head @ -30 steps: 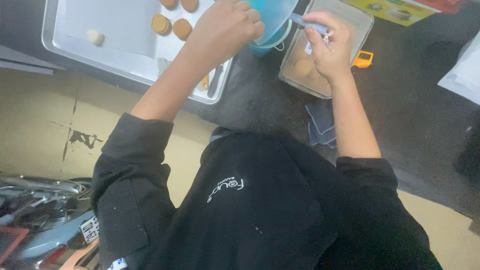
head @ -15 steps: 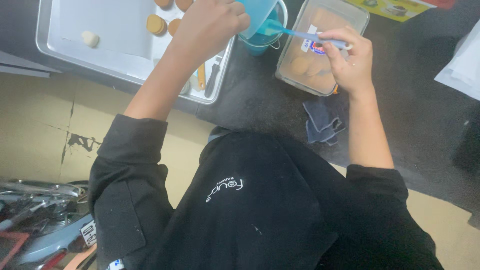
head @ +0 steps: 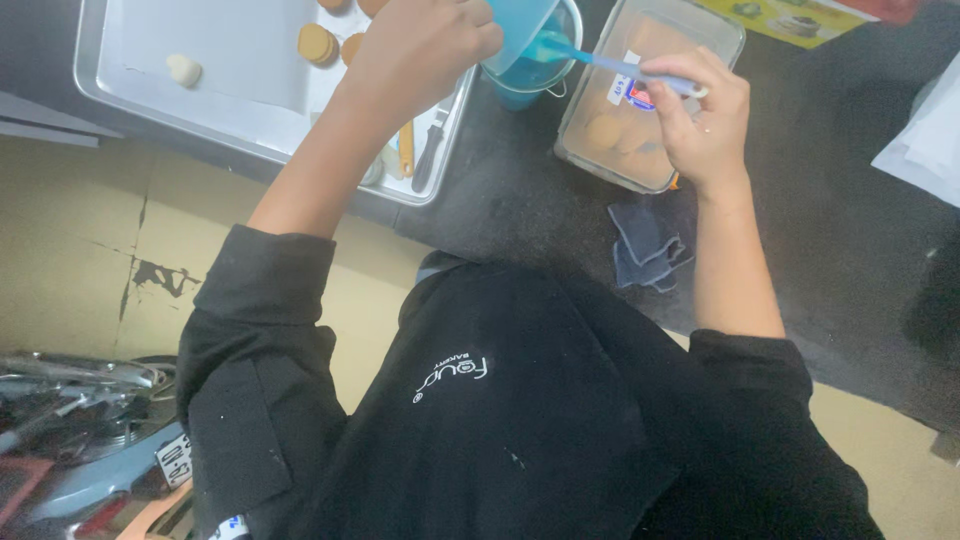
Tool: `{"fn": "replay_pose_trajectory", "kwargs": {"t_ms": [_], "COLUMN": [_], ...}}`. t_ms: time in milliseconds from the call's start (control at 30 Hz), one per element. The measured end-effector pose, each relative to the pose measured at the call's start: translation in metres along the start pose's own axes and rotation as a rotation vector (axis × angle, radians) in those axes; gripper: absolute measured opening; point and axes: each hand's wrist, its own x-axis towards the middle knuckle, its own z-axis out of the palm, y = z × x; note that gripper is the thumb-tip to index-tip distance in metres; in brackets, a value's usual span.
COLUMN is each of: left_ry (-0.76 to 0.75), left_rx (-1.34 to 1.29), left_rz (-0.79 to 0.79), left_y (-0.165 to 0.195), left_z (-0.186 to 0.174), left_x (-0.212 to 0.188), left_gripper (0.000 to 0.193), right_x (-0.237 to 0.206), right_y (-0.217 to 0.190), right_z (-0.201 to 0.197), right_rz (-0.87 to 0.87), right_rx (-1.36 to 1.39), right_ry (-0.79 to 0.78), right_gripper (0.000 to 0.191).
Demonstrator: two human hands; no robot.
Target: The person stirs blue icing in a plastic pitcher with a spatula, then pours the icing through a sieve into a small metal pot and scrapes the pitcher clean. They place dollops of blue icing onto a parchment-lined tray next to round cookies, then carry a yellow pitcher to the sink and rinse it under the tap.
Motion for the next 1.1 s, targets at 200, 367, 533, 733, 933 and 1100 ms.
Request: {"fn": "replay_pose_trajectory", "kwargs": {"t_ms": [200,367,533,733,933,1100], "left_ry": [0.070,0.046,0.046,0.066,0.060,0.107], "left_rx": [0.008,-0.004,0.105,-0.072,-0.022,0.027], "left_rz": [0.061,0.036,-0.037,0.034,0.042,-0.014], "left_y": [0.006,-0.002,-0.004,0.006,0.007,0.005], "left_z": [0.004,0.000,-0.001,0.001,-0.002,-0.003], "left_x": [0.004,0.002,-0.004,0.012,0.011,0.003], "left_gripper": [0.010,0.006,0.010,0.007,0.005,0.006], "right_x": [0.003,0.000,0.000,0.027,0.020,0.003], "right_y": [0.008,0.009,0.006,0.001,-0.005,-0.008], "right_z": [0.008,0.006,-0.009,0.019,0.025,0.002], "right_rz": [0.063,0.091,0.035,-0.129,-0.092,-0.007], "right_rx": [0.380,0.248,0.305,0.068,-0.017,-0.007], "right_ry": [0.033,-0.040,-0.008,0.023,-0.072,-0.087], "right_gripper": [0.015,0.015,0.014,0.014,0.015,0.013]}}
